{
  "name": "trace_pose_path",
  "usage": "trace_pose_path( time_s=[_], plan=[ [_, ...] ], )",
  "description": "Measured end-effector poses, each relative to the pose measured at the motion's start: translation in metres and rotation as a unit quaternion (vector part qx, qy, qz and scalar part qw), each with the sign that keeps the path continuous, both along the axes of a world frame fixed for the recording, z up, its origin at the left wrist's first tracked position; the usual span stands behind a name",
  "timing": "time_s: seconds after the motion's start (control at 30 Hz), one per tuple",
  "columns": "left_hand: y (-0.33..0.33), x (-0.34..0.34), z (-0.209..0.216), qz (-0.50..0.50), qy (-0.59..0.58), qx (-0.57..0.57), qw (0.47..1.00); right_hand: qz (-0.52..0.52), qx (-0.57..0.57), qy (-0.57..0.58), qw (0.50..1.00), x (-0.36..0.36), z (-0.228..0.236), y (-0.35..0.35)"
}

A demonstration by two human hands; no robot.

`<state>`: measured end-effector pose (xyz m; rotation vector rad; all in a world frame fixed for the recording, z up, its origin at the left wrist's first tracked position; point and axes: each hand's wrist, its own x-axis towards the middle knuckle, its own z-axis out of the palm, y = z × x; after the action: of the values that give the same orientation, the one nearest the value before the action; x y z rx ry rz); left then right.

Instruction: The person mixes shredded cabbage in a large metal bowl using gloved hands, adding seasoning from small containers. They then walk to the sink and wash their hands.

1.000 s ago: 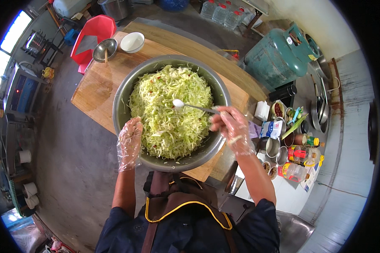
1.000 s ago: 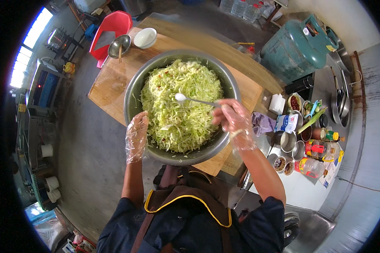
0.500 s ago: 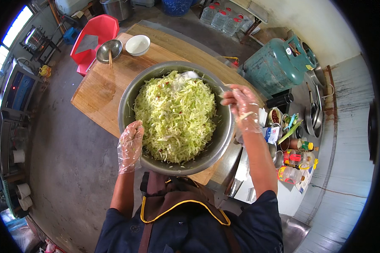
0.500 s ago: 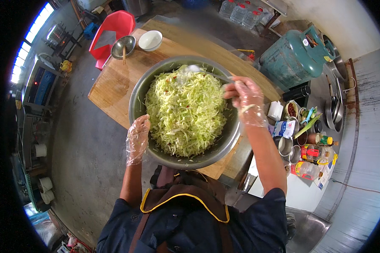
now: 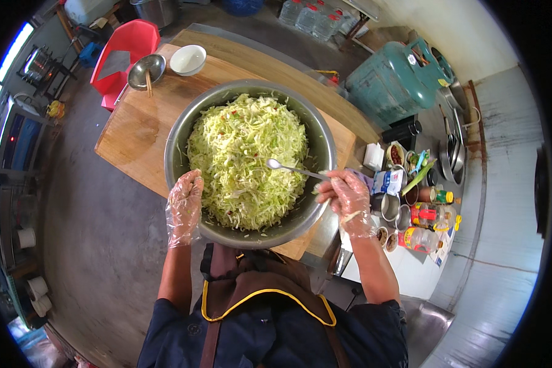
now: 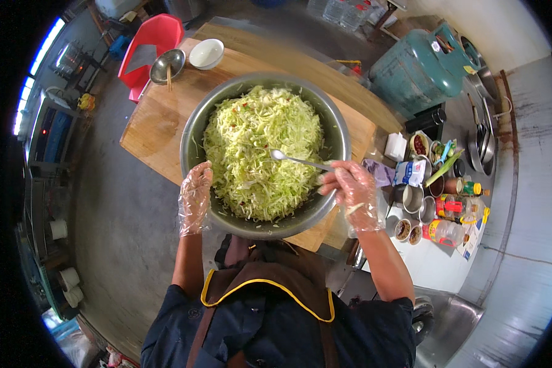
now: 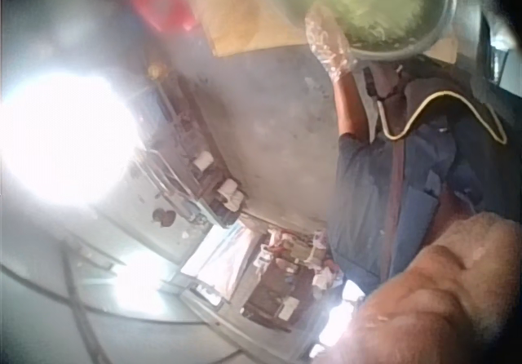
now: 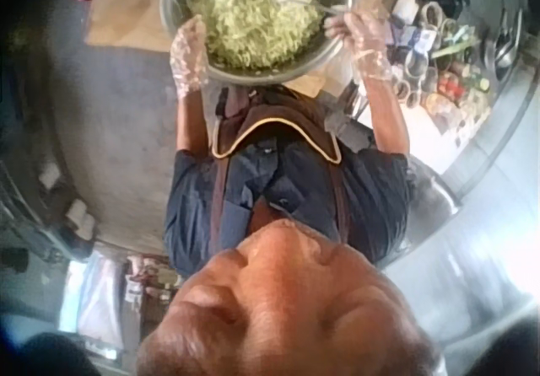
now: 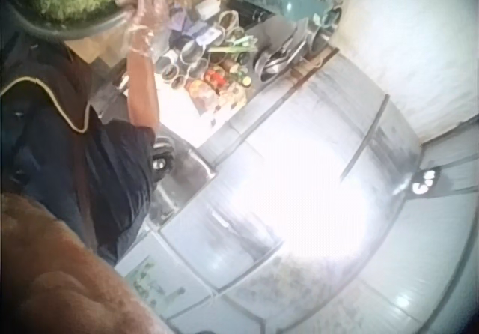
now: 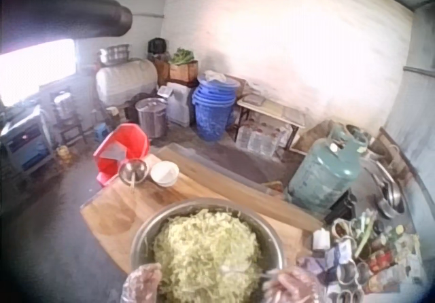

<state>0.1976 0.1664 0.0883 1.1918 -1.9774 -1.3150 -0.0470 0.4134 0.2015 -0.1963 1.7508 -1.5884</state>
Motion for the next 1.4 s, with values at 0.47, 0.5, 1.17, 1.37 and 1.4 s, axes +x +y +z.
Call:
trace_pose_path(
  time_s=[0.47,0.5,1.17,1.37,1.4],
  plan=[
    [0.004,-0.006,0.001,-0.023,-0.01,-0.032,0.999,-0.038,0.047,0.005,0.998,0.012,-0.007,0.054],
    [0.004,-0.006,-0.002,-0.023,-0.01,-0.04,0.999,-0.019,0.053,-0.001,0.998,0.019,-0.01,0.054],
    [0.059,-0.047,0.013,-0.101,-0.078,-0.02,0.992,-0.619,-0.023,0.12,0.776,-0.075,-0.153,0.41],
    [0.074,-0.049,0.018,-0.092,-0.069,-0.021,0.993,-0.612,0.065,0.221,0.756,-0.136,-0.24,0.453],
    [0.077,-0.05,0.02,-0.091,-0.072,-0.027,0.993,-0.635,0.043,0.216,0.741,-0.143,-0.253,0.459]
  ],
)
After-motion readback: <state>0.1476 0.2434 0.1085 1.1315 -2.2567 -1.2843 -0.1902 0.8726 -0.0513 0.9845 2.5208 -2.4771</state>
